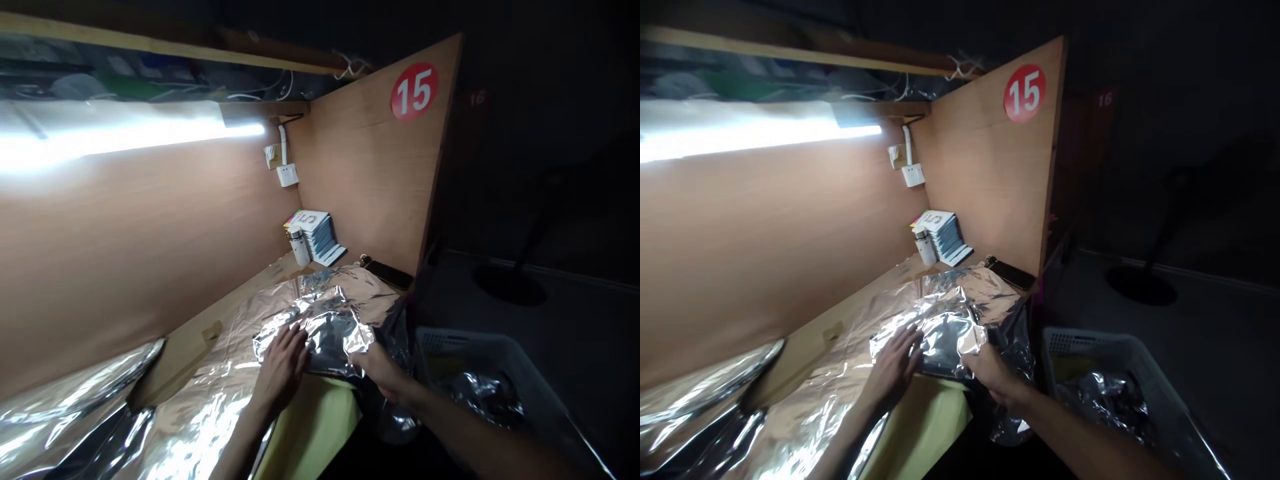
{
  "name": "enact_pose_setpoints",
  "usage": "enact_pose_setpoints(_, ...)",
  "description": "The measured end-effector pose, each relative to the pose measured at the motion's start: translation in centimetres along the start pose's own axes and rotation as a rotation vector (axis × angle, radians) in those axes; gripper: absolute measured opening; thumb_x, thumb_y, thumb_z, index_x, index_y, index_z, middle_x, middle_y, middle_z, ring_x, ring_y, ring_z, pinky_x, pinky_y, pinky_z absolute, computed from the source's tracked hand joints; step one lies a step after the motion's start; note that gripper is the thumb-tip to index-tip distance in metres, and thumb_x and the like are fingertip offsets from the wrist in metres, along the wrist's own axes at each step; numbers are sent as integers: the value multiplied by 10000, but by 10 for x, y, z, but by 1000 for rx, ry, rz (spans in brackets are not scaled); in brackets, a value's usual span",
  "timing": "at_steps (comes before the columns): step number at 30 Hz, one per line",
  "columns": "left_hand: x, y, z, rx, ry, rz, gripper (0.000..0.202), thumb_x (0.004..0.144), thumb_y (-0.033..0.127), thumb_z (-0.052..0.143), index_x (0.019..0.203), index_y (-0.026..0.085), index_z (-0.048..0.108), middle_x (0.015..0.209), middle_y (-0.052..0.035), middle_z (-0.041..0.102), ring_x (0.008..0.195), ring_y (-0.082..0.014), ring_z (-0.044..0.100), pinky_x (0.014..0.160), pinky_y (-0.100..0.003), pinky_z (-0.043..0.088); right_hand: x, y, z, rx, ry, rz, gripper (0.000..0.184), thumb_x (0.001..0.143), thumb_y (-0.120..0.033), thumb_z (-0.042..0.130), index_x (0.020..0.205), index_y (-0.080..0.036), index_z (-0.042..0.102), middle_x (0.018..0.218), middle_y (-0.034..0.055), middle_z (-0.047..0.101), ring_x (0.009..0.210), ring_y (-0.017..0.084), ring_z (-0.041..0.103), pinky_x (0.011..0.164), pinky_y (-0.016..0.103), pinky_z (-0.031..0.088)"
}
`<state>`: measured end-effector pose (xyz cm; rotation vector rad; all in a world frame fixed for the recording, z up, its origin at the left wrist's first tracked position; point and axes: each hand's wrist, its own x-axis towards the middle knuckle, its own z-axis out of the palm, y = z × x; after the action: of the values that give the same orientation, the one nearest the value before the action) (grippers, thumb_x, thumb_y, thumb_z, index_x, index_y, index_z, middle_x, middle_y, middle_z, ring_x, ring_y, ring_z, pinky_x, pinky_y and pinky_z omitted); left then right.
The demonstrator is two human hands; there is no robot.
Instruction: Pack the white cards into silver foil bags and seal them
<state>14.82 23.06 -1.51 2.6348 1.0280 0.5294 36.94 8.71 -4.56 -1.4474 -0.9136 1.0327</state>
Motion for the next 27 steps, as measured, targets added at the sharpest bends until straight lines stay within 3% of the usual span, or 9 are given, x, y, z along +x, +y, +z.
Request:
enact_pose_setpoints(4,-11,1,30,310,-222,53,618,1032,482,437,1596,231,417,1676,-107,379,1567,-398,271,1228,-642,266,-24,-4,-22,-59,74,59,229,813,-416,668,745,-218,576,697,11,594,672,201,580,645,326,494)
enact_pose_setpoints(7,-12,-8,36,341,-214,96,652,1038,538,411,1620,249,363,1697,-94,327,1572,-398,255,1240,-631,242,-44,-9,-59,-532,24,-334,318,805,-456,782,1004,-220,707,1109,125,717,1055,322,661,939,451,530)
enact_pose_setpoints(9,-11,-13,34,336,-211,149,675,1033,574,417,1630,274,328,1702,-86,312,1570,-400,258,1244,-619,237,-43,-12,-82,-869,-138,-617,677,707,-369,895,1331,-269,652,1534,160,528,1427,417,447,1183,585,343)
enact_pose_setpoints(11,-9,-16,30,328,-227,237,691,1032,597,416,1641,297,286,1712,-79,294,1578,-390,240,1253,-600,222,-31,-10,-93,-1108,-315,-791,864,715,-221,878,1501,-324,533,1699,131,312,1566,432,213,1239,673,169)
enact_pose_setpoints(16,-16,-7,13,288,-205,364,584,1029,536,478,1567,310,457,1637,-99,454,1516,-357,362,1222,-557,294,9,7,-78,-1063,-569,-984,445,950,-192,611,1378,-307,657,1522,93,588,1457,298,475,1229,576,264)
enact_pose_setpoints(19,-28,1,2,71,-223,270,384,1020,505,506,1281,282,678,1376,-102,663,1244,-291,592,1054,-434,482,31,1,-62,-887,-583,-813,233,976,-307,578,1076,-245,779,1139,61,785,1106,251,705,1050,422,473)
enact_pose_setpoints(22,-28,4,2,-136,-221,119,395,984,582,522,1031,240,714,1151,-87,713,1040,-247,657,911,-348,534,59,-19,-46,-847,-372,-436,384,1019,-363,506,787,-183,753,726,20,734,706,185,689,653,253,486)
enact_pose_setpoints(25,-16,5,13,-94,-138,-37,544,1035,552,361,810,201,710,921,-107,701,853,-251,674,804,-365,526,79,-35,-29,-901,-206,-293,347,979,-308,553,731,-146,734,636,58,697,638,212,668,576,262,438)
enact_pose_setpoints(27,-11,6,20,-51,-116,-79,613,1059,498,279,730,200,702,821,-105,680,778,-251,667,753,-374,508,77,-40,-21,-947,-125,-280,207,926,-240,608,909,-106,765,759,136,749,738,279,706,660,323,487)
